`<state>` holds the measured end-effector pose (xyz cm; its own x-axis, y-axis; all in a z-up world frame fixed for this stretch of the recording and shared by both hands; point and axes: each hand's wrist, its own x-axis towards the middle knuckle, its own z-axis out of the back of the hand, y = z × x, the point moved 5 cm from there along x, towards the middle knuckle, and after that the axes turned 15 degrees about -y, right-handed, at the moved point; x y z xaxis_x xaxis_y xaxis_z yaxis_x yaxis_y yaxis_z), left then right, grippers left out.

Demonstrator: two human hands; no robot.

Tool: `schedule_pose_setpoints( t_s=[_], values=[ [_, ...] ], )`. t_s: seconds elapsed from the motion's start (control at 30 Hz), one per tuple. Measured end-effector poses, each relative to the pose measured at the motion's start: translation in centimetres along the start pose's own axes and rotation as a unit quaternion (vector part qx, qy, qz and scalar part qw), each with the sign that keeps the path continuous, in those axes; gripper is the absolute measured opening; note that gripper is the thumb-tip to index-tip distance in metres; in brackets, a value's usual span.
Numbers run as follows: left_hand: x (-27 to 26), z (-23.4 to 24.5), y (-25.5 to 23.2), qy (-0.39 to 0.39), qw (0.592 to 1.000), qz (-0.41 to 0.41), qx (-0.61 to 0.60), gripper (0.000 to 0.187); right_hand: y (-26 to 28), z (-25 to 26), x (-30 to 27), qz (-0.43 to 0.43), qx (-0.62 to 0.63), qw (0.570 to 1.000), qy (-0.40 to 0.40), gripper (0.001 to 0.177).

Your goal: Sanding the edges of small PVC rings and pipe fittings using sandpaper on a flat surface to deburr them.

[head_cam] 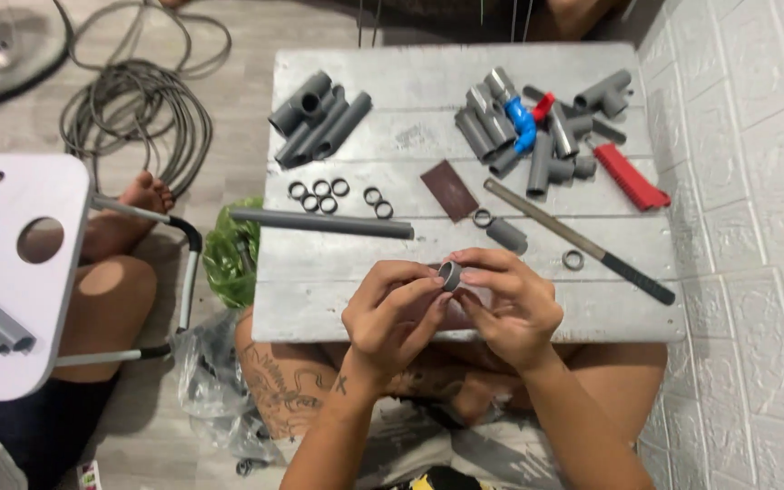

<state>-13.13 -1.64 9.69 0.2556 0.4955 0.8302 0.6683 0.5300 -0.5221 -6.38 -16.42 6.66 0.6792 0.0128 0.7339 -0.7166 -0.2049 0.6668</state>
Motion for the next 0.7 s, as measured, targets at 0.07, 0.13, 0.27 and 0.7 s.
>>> schedule_pose_setpoints(
  t_s=[0.07,0.13,0.27,0.7],
  values=[
    [-1.2,0.0,-0.3,-0.007,1.0,0.026,0.012,0.01,0.8,-0.1,-0.7,0.007,-0.034,0.999,-0.005,0.018],
    [-2.3,0.0,-0.5,-0.013,0.998,0.052,0.023,0.011,1.0,0.1,-1.5,0.015,-0.069,0.997,-0.01,0.017],
    [-4.4,0.2,-0.3,-0.008,0.99,0.133,0.054,0.01,0.6,0.6,-3.1,0.052,-0.134,0.99,-0.008,0.014],
    [-8.0,-0.2,1.0,0.055,0.968,0.229,0.083,0.035,-1.0,2.3,-5.1,0.005,-0.161,0.986,0.032,0.011]
  ],
)
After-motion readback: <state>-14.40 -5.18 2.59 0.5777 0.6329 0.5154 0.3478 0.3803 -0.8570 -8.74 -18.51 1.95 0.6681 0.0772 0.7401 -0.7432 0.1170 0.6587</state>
